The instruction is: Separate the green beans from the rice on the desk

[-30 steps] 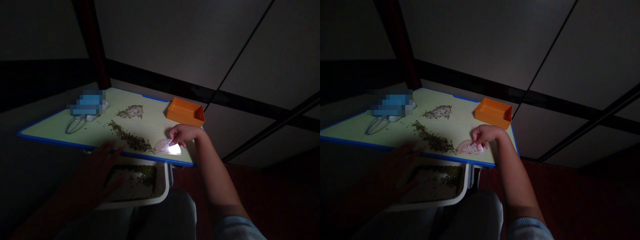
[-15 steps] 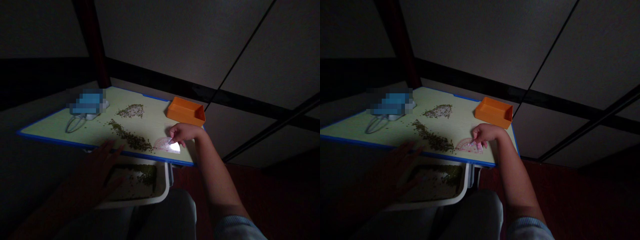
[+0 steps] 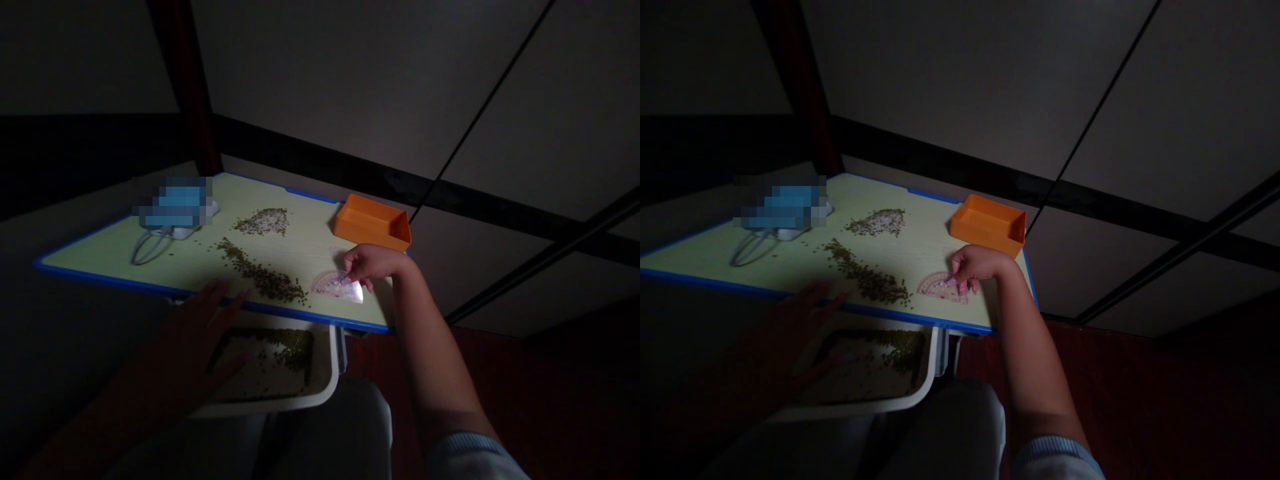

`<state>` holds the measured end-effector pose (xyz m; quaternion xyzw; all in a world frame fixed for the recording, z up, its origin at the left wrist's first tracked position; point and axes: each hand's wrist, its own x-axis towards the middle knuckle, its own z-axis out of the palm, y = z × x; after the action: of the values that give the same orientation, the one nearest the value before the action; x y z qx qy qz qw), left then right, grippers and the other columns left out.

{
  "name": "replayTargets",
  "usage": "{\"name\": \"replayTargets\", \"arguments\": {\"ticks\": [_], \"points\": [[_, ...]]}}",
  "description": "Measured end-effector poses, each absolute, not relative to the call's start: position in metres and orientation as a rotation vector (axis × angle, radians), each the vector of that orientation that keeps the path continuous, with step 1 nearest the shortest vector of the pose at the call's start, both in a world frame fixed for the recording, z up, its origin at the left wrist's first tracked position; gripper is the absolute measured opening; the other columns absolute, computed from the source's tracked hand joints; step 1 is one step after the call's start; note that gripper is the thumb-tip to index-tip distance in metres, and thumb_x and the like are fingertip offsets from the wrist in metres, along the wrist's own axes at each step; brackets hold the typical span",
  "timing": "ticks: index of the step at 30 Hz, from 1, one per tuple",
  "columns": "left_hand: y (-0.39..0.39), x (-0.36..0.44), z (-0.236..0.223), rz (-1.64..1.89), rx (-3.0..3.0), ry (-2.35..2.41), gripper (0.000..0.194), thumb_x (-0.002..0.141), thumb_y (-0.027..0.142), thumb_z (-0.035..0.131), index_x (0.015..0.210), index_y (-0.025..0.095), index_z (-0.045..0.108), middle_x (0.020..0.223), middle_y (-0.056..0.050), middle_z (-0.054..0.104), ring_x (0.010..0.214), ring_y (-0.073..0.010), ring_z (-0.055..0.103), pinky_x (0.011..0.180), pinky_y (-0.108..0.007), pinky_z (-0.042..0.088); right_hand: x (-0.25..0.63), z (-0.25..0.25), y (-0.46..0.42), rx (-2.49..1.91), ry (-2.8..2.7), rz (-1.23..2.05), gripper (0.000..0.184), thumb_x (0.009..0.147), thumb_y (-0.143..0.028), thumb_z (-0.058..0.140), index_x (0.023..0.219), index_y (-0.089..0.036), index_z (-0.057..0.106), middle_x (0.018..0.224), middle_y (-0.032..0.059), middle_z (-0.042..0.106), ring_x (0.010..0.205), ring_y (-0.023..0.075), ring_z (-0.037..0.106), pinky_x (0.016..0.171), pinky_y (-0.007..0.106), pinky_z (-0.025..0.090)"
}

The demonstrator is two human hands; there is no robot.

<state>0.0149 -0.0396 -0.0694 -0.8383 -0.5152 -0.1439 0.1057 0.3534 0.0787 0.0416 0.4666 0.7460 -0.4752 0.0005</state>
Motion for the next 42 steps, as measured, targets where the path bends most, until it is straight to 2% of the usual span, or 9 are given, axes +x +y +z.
{"name": "replayTargets", "arguments": {"ticks": [9,28,42], "points": [[-0.040,0.011,-0.072,-0.363,-2.465,-1.510,0.087,0.074,0.067,0.044,0.145,0.028,0.012,0.156,-0.012,0.016,0.142,-0.0311,0.020,0.108,-0.049,0.035,0.353,0.040,0.080,1.392,2.336,-1.577,0.019,0.069,-0.019,0.069,0.068,-0.015,0.051,0.048,-0.0061,0.059,0.038,0.0068,0.054,0.040,0.018,0.040],[-0.040,0.015,-0.069,-0.393,-2.458,-1.510,0.085,0.073,0.067,0.045,0.144,0.028,0.017,0.154,-0.013,0.022,0.140,-0.0312,0.026,0.106,-0.049,0.038,0.340,0.039,0.073,1.306,2.411,-1.472,0.015,0.074,-0.016,0.065,0.069,-0.015,0.052,0.049,-0.0069,0.057,0.039,0.0045,0.051,0.043,0.017,0.037],[-0.041,0.016,-0.066,-0.371,-2.498,-1.559,0.085,0.074,0.066,0.045,0.144,0.028,0.015,0.155,-0.014,0.020,0.141,-0.0321,0.024,0.107,-0.050,0.036,0.333,0.036,0.073,1.309,2.440,-1.538,0.018,0.071,-0.021,0.067,0.068,-0.016,0.050,0.049,-0.0064,0.058,0.039,0.0056,0.052,0.042,0.018,0.038]]}}
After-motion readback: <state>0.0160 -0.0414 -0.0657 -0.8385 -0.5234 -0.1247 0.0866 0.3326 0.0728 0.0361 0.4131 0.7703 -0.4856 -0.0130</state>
